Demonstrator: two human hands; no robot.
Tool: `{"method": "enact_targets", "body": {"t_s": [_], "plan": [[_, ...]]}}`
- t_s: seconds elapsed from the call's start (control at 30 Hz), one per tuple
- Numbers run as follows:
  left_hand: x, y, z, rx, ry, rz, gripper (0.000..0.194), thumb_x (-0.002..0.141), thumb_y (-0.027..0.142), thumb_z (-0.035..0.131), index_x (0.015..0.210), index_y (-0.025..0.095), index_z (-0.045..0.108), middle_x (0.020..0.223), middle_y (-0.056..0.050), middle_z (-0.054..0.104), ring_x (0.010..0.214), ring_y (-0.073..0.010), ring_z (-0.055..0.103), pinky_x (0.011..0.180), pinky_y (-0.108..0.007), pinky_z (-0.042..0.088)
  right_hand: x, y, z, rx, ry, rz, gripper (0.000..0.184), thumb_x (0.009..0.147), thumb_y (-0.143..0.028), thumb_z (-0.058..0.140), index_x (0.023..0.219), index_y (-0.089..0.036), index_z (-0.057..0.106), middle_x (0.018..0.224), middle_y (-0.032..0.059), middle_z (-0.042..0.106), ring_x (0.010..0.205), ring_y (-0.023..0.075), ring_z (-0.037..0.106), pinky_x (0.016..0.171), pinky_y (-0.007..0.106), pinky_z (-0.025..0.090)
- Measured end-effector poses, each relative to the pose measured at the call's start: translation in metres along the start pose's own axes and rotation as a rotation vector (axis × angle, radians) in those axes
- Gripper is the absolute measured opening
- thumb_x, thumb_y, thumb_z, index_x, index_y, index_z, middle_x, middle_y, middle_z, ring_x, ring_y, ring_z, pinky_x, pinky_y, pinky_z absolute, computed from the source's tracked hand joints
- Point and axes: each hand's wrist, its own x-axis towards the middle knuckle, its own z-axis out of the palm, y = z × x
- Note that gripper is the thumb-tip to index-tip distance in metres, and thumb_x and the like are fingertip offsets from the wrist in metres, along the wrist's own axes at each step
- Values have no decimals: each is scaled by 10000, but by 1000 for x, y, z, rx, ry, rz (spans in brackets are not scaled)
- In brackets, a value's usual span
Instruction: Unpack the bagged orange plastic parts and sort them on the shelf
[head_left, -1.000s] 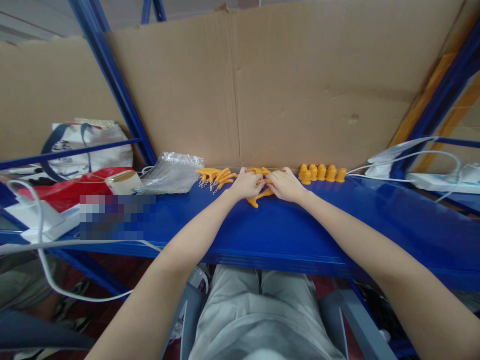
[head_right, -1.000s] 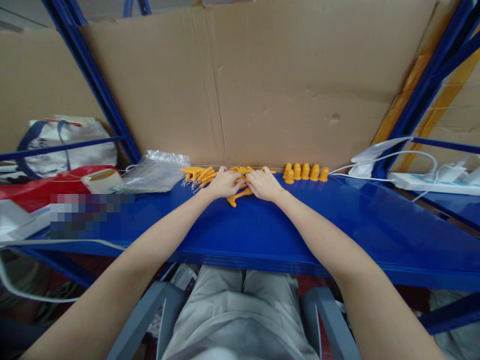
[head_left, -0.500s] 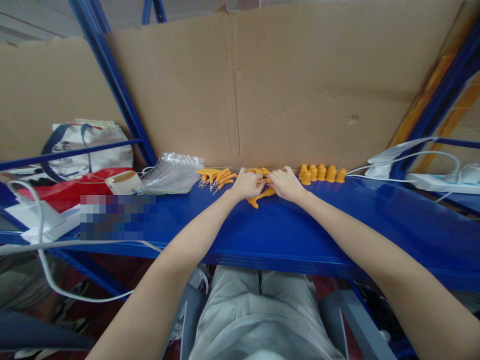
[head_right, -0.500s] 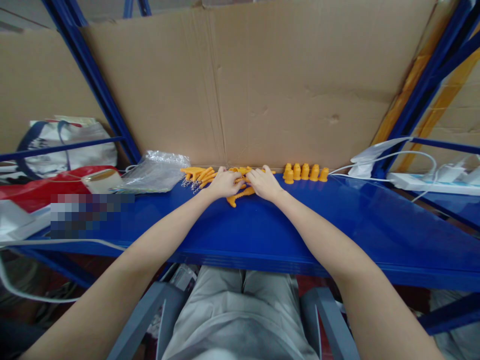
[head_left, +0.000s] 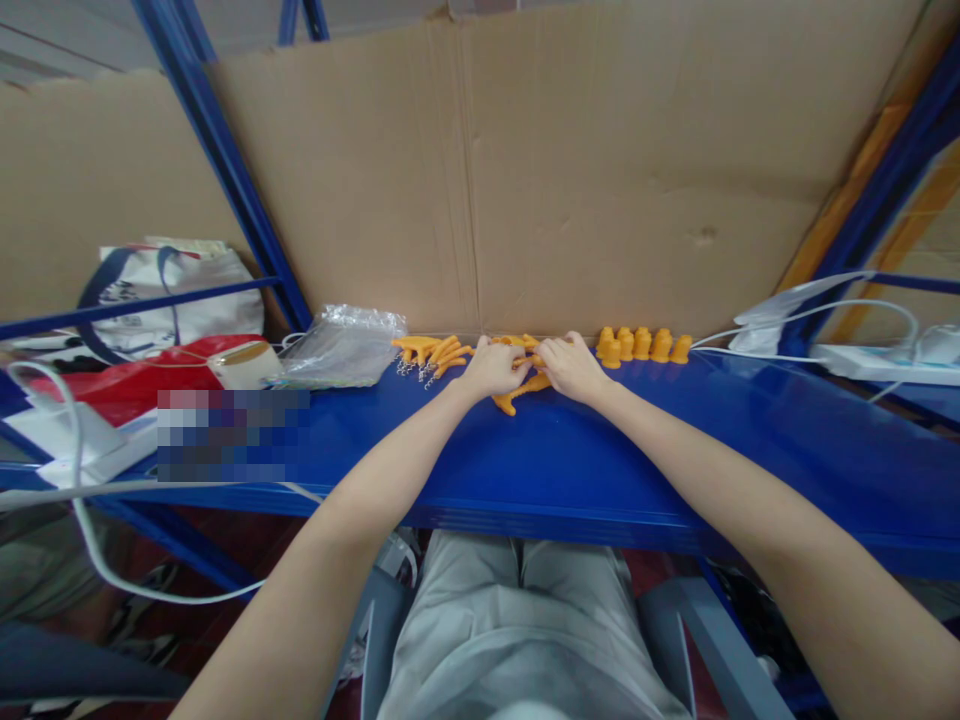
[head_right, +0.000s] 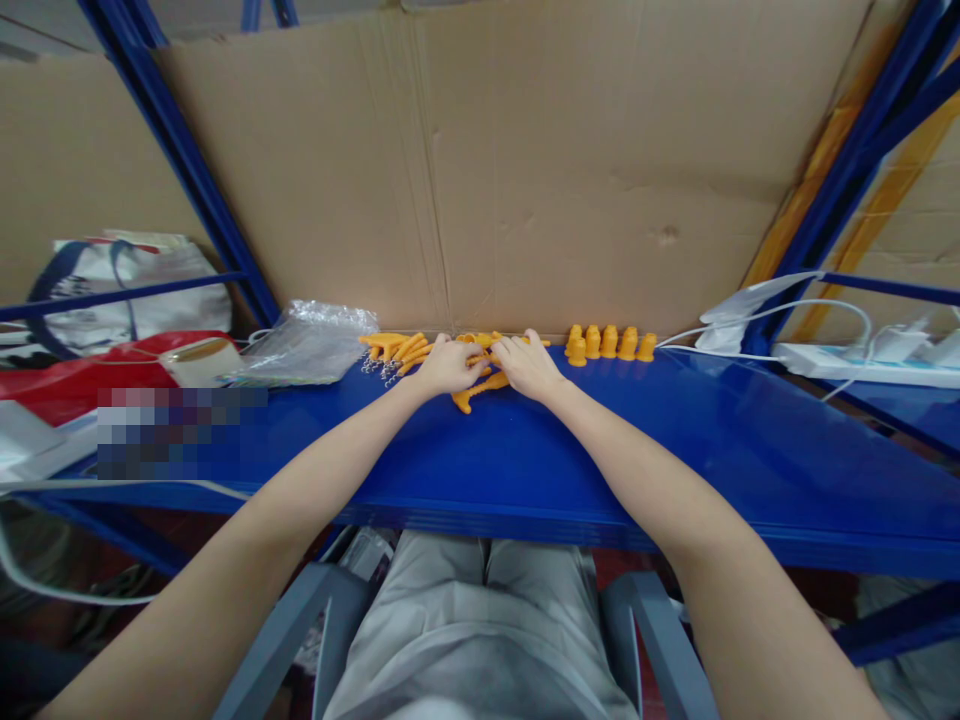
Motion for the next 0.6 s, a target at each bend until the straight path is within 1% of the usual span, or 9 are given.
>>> {"method": "enact_targets", "body": {"t_s": [0.13, 0.3, 0.43, 0.6], "plan": [[-1, 1, -2, -7, -11, -12, 298, 927, 308, 462, 973, 191, 733, 970, -98, 777, 950, -289, 692, 865, -440, 385, 0, 0, 0, -4, -16, -4, 299, 993, -164, 361, 1122, -103, 623, 986, 168, 703, 930, 288, 589, 822, 374, 253], [-1, -1, -1, -6, -6, -4, 286, 927, 301, 472, 978, 187, 730, 951, -103, 774, 939, -291, 693, 874, -446, 380, -2, -2, -4, 21, -38, -24, 338, 1014, -239, 360, 1176, -88, 616, 1053, 188, 699, 966, 292, 589, 824, 379, 255], [-1, -2, 0, -2, 0, -16, 274, 931, 302, 483, 963, 180, 726, 937, -103, 773, 931, -286, 694, 884, -443, 375, -2, -3, -4, 21, -33, -33, 344, 1027, -248, 334, 1136, -101, 625, 1050, 179, 702, 967, 288, 589, 841, 388, 258], [-1, -2, 0, 31, -14, -15, 281, 922, 307, 474, 928, 176, 723, 943, -104, 774, 937, -289, 690, 875, -432, 371, 0, -1, 0, 4, -27, -39, 309, 1023, -228, 354, 1103, -105, 626, 1019, 175, 700, 964, 286, 583, 836, 383, 260]]}}
